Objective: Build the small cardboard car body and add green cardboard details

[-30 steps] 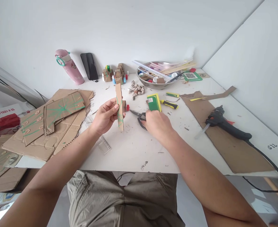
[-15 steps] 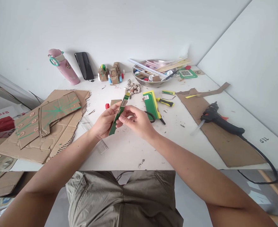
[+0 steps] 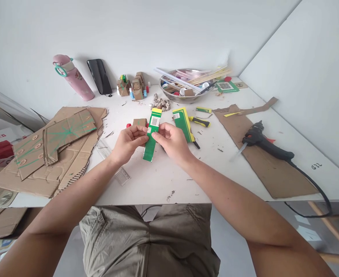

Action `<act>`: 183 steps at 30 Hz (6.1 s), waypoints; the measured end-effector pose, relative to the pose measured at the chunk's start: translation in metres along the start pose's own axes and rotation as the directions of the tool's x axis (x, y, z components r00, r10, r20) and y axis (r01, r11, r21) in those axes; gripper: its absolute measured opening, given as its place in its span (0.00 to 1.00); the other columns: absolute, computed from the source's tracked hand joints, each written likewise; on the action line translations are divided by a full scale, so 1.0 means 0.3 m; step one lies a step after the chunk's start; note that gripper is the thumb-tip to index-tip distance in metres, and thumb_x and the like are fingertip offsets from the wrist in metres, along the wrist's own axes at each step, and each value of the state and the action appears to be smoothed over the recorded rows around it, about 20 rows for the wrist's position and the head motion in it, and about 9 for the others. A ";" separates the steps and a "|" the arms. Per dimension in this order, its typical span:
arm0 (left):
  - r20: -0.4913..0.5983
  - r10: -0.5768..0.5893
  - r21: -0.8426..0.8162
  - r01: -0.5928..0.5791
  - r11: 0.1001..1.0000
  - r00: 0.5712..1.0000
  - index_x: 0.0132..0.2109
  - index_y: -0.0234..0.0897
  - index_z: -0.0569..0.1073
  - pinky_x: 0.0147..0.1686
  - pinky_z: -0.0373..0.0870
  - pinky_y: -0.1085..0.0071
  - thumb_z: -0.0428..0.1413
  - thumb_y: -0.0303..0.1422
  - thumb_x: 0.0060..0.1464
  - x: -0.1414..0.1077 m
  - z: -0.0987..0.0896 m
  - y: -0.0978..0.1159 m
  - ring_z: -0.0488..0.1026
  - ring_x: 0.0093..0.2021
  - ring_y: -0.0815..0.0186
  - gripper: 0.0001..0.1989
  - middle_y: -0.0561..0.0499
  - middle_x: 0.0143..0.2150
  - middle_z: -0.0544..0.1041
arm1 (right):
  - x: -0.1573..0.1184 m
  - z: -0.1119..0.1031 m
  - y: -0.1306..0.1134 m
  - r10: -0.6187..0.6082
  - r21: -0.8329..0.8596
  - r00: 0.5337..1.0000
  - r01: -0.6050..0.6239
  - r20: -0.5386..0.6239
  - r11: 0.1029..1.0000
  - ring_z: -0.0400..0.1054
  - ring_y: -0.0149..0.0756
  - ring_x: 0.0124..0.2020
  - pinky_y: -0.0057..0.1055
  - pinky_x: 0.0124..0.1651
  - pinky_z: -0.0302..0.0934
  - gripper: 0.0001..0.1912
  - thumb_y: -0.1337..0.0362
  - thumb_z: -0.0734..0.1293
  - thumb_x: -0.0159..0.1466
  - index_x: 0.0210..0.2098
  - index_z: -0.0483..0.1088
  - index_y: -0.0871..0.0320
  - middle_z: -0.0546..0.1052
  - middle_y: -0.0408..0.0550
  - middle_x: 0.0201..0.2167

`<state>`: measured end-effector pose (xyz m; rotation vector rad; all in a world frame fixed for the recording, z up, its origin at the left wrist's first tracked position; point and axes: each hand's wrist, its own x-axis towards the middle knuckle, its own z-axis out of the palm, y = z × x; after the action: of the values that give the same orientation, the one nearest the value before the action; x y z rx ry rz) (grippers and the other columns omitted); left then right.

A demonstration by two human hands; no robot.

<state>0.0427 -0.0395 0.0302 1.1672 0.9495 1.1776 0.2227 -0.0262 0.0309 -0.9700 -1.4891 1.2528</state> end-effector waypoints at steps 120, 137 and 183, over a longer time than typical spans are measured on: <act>0.102 0.130 -0.055 -0.125 0.991 0.986 0.43 0.41 0.84 0.43 0.83 0.65 0.64 0.65 0.53 -0.031 0.058 -0.038 0.82 0.50 0.55 0.31 0.45 0.45 0.85 | -0.012 -0.033 0.005 -0.499 -0.374 0.866 0.464 0.003 0.803 0.76 0.43 0.31 0.41 0.37 0.74 0.14 0.53 0.72 0.69 0.28 0.77 0.49 0.82 0.48 0.29; 0.046 0.254 0.156 -0.258 0.953 0.966 0.34 0.43 0.83 0.26 0.70 0.70 0.66 0.57 0.57 -0.040 0.059 -0.016 0.68 0.30 0.65 0.22 0.50 0.32 0.76 | -0.033 -0.017 -0.047 -0.400 -0.273 0.915 0.373 -0.049 0.887 0.70 0.36 0.25 0.35 0.30 0.69 0.24 0.41 0.78 0.61 0.27 0.68 0.50 0.77 0.43 0.25; 0.248 -0.138 -0.275 0.206 0.939 0.959 0.35 0.35 0.79 0.47 0.81 0.65 0.68 0.51 0.61 -0.037 0.059 0.002 0.84 0.39 0.61 0.22 0.49 0.31 0.81 | -0.020 -0.104 0.006 -0.862 -0.609 0.406 0.778 0.303 0.152 0.76 0.35 0.30 0.35 0.35 0.72 0.12 0.71 0.71 0.72 0.43 0.83 0.46 0.84 0.43 0.35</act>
<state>0.0580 -0.0536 0.0335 0.9293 0.6591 0.9822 0.2542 -0.0237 0.0298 -0.4027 -1.9894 -0.2580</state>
